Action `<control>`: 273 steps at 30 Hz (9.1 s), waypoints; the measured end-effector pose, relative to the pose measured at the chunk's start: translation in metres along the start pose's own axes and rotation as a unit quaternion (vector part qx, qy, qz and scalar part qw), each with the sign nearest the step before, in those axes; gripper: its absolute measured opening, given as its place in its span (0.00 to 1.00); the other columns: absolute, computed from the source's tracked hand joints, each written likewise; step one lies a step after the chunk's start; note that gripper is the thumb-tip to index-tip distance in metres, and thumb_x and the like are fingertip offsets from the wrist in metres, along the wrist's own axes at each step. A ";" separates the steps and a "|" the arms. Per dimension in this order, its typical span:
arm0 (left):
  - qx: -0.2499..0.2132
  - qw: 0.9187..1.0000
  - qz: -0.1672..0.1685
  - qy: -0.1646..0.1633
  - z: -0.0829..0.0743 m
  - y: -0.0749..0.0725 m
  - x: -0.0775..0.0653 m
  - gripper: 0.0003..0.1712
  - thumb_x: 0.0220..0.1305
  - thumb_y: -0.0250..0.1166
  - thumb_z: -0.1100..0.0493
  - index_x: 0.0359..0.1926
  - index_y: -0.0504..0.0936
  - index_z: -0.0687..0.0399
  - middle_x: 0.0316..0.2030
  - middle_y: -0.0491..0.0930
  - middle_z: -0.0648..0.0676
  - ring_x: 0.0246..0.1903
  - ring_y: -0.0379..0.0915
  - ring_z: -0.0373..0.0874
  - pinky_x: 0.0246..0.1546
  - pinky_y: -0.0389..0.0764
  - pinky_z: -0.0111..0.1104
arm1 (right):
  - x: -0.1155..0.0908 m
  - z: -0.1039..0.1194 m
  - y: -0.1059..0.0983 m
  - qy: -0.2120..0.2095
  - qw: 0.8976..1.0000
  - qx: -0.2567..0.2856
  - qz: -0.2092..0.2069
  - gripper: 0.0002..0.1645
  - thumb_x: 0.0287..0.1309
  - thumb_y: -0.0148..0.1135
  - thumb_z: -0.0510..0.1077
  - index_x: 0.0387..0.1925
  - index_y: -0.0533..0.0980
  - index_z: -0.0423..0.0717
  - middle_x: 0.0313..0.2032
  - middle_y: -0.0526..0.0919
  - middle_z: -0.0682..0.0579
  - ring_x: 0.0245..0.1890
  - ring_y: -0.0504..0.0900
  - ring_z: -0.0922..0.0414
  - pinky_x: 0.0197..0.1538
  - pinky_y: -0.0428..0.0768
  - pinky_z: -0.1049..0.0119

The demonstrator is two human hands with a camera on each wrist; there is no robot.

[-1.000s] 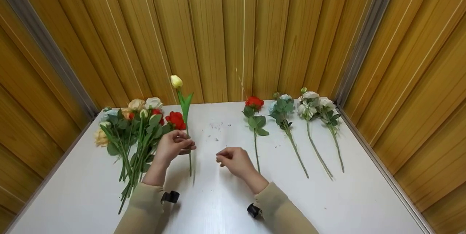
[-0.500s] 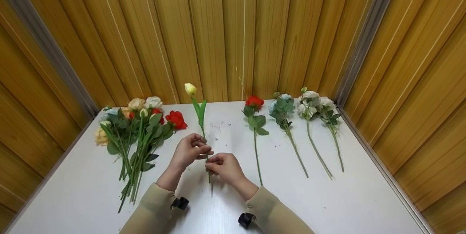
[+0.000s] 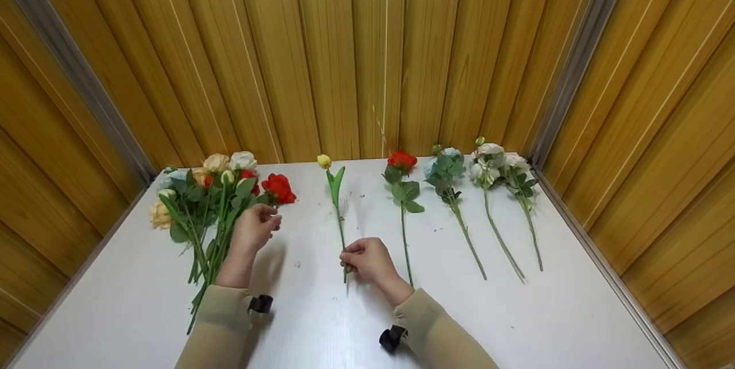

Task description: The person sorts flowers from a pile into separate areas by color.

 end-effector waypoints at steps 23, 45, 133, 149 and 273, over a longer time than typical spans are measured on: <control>0.157 0.978 -0.043 -0.128 0.074 -0.059 0.014 0.30 0.70 0.61 0.61 0.66 0.68 0.78 0.62 0.70 0.81 0.64 0.65 0.78 0.66 0.67 0.65 | 0.007 -0.019 -0.011 0.082 0.995 0.052 -0.003 0.12 0.65 0.66 0.35 0.44 0.82 0.26 0.27 0.90 0.48 0.20 0.81 0.65 0.27 0.82 0.74; 0.082 0.986 0.006 -0.144 0.072 -0.073 0.014 0.16 0.75 0.54 0.61 0.26 0.72 0.60 0.23 0.70 0.57 0.29 0.70 0.54 0.31 0.71 0.43 | 0.006 -0.017 -0.013 0.074 0.996 0.042 0.003 0.23 0.66 0.64 0.34 0.57 0.74 0.22 0.35 0.90 0.46 0.24 0.85 0.64 0.28 0.81 0.74; -0.134 0.972 0.194 0.013 -0.038 0.047 -0.027 0.11 0.73 0.64 0.59 0.50 0.82 0.62 0.38 0.90 0.59 0.36 0.90 0.47 0.43 0.89 0.41 | -0.016 0.026 -0.008 -0.088 0.994 0.042 0.054 0.15 0.67 0.65 0.34 0.46 0.78 0.21 0.38 0.90 0.35 0.33 0.90 0.59 0.40 0.88 0.66; 0.044 0.999 -0.021 -0.024 0.017 -0.024 0.006 0.13 0.72 0.64 0.59 0.50 0.82 0.64 0.45 0.85 0.64 0.42 0.82 0.56 0.42 0.83 0.46 | -0.005 0.030 -0.085 -0.039 0.998 -0.020 -0.048 0.10 0.69 0.63 0.35 0.47 0.82 0.31 0.38 0.90 0.43 0.35 0.90 0.56 0.44 0.89 0.61; -0.068 0.989 -0.074 -0.110 0.042 -0.063 0.010 0.17 0.79 0.54 0.61 0.56 0.81 0.69 0.45 0.85 0.66 0.39 0.87 0.54 0.39 0.86 0.38 | -0.018 0.021 -0.181 0.028 0.933 -0.315 -0.174 0.22 0.76 0.51 0.45 0.58 0.78 0.32 0.50 0.85 0.31 0.36 0.85 0.45 0.34 0.80 0.57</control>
Point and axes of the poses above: each hand's wrist, its own x-axis towards the middle knuckle, its own y-axis out of the palm, z = x × y, the point moved 3 cm from there along x, towards the middle knuckle
